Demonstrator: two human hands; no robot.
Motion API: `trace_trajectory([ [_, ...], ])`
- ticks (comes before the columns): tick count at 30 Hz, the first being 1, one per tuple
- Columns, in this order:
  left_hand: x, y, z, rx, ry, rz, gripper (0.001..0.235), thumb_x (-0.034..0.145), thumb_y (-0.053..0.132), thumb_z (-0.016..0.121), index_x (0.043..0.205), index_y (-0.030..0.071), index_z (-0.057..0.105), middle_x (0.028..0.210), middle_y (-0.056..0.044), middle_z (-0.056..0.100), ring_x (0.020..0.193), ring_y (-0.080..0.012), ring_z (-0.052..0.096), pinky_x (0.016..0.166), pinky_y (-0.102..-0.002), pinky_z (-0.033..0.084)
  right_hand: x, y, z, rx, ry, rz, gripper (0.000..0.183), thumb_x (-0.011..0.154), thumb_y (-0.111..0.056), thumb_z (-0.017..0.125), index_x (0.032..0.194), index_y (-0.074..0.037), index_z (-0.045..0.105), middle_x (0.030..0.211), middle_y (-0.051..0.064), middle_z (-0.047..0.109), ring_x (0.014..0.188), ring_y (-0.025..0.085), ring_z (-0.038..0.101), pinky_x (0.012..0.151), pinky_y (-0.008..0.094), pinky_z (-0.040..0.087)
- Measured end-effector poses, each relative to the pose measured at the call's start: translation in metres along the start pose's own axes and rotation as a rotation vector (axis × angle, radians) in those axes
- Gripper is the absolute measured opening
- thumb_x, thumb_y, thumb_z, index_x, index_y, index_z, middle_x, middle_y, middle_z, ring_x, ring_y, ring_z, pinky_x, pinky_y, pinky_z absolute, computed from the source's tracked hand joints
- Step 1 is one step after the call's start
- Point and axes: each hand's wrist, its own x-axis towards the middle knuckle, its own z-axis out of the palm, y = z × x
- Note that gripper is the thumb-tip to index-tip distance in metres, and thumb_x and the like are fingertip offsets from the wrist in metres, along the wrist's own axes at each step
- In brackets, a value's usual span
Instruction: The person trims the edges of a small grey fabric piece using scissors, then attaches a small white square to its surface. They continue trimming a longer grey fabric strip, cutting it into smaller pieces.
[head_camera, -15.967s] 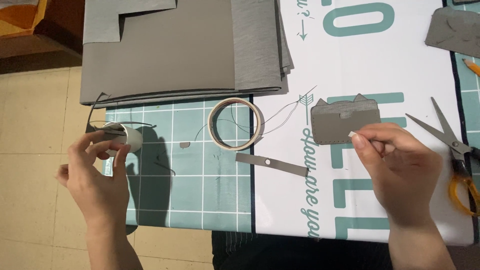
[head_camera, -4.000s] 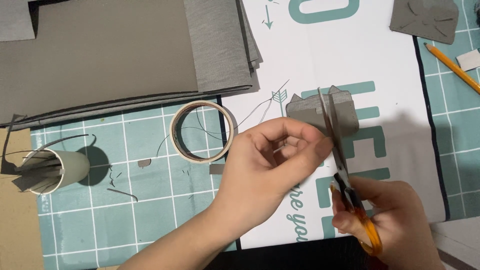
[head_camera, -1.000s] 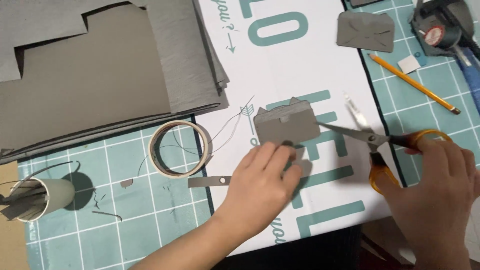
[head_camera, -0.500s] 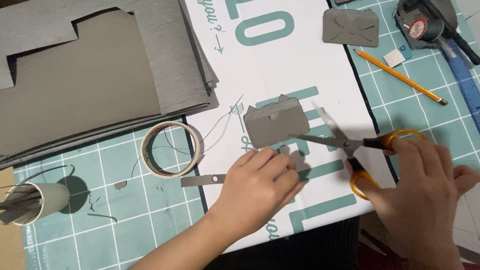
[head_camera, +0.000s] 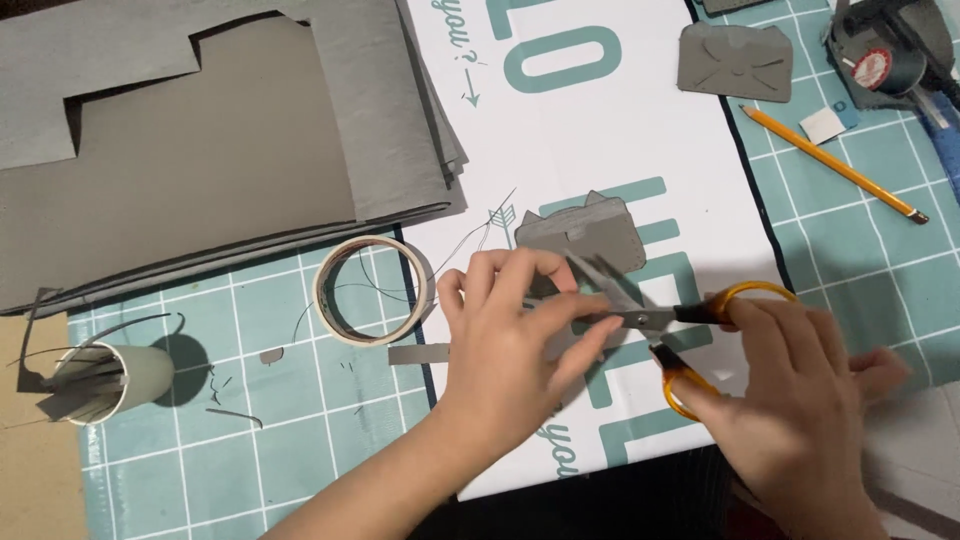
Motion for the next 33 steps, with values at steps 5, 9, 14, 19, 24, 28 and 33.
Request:
trace_trajectory([
  [5,0.006,-0.009,-0.006,-0.211,-0.285,-0.341,0.009,0.088,0.040,0.076,0.091,0.032,0.079,0.106,0.011,0.058,0.104,-0.0167,0.049,0.090,-0.041,0.025,-0.001,-0.002,0.002,0.042,-0.042,0.004,0.053,0.072,-0.025,0.087,0.117,-0.001,0.071,0.119,0.009,0.071,0.116,0.032,0.064,0.101,0.042,0.046],
  [9,0.012,-0.007,-0.011,-0.355,-0.416,-0.511,0.020,0.093,0.041,0.068,0.097,0.025,0.079,0.105,0.007,0.058,0.108,-0.0173,0.051,0.098,-0.039,0.027,0.008,-0.001,-0.003,0.114,-0.010,-0.077,0.051,0.076,-0.016,0.086,0.118,0.006,0.068,0.116,0.014,0.067,0.109,0.036,0.062,0.098,0.044,0.054],
  [14,0.016,-0.030,-0.016,-0.612,-0.151,-0.569,0.014,0.094,0.033,0.069,0.092,0.019,0.073,0.101,0.004,0.067,0.098,-0.0132,0.057,0.092,-0.031,0.043,-0.001,0.010,-0.005,0.092,-0.043,-0.018,0.056,0.074,-0.022,0.089,0.118,0.006,0.067,0.115,0.016,0.067,0.111,0.038,0.061,0.096,0.046,0.054],
  [19,0.013,-0.051,-0.060,-0.861,0.222,-0.480,0.009,0.103,0.023,0.062,0.098,0.015,0.060,0.073,0.000,0.061,0.069,-0.0098,0.061,0.081,-0.027,0.055,-0.020,0.046,0.008,0.014,-0.158,0.234,0.056,0.073,-0.028,0.083,0.122,-0.006,0.067,0.119,0.005,0.068,0.116,0.034,0.060,0.094,0.044,0.047],
  [24,-0.030,-0.054,-0.131,-0.203,0.658,-0.229,0.027,0.129,-0.013,0.050,0.142,0.004,0.032,0.124,-0.023,0.045,0.087,-0.0319,0.057,0.079,-0.040,0.055,-0.027,0.072,0.015,-0.065,-0.158,0.253,0.062,0.072,-0.027,0.085,0.125,0.001,0.068,0.129,0.015,0.068,0.125,0.036,0.058,0.101,0.046,0.047],
  [28,-0.109,-0.090,-0.155,0.441,0.578,-0.270,0.064,0.120,-0.013,0.084,0.156,-0.019,0.032,0.153,-0.038,0.037,0.145,-0.0515,0.040,0.114,-0.067,0.050,-0.022,0.081,0.016,-0.080,-0.253,0.330,0.058,0.073,-0.037,0.082,0.121,-0.008,0.068,0.128,0.005,0.067,0.134,0.030,0.055,0.097,0.050,0.026],
  [33,-0.169,-0.107,-0.169,1.243,0.362,-0.453,0.078,0.120,0.053,0.102,0.153,-0.014,0.078,0.141,-0.022,0.081,0.124,-0.0308,0.080,0.102,-0.033,0.063,-0.013,0.078,0.013,-0.015,-0.129,0.207,0.070,0.078,-0.032,0.081,0.134,0.006,0.064,0.129,0.019,0.064,0.124,0.039,0.053,0.101,0.053,0.046],
])
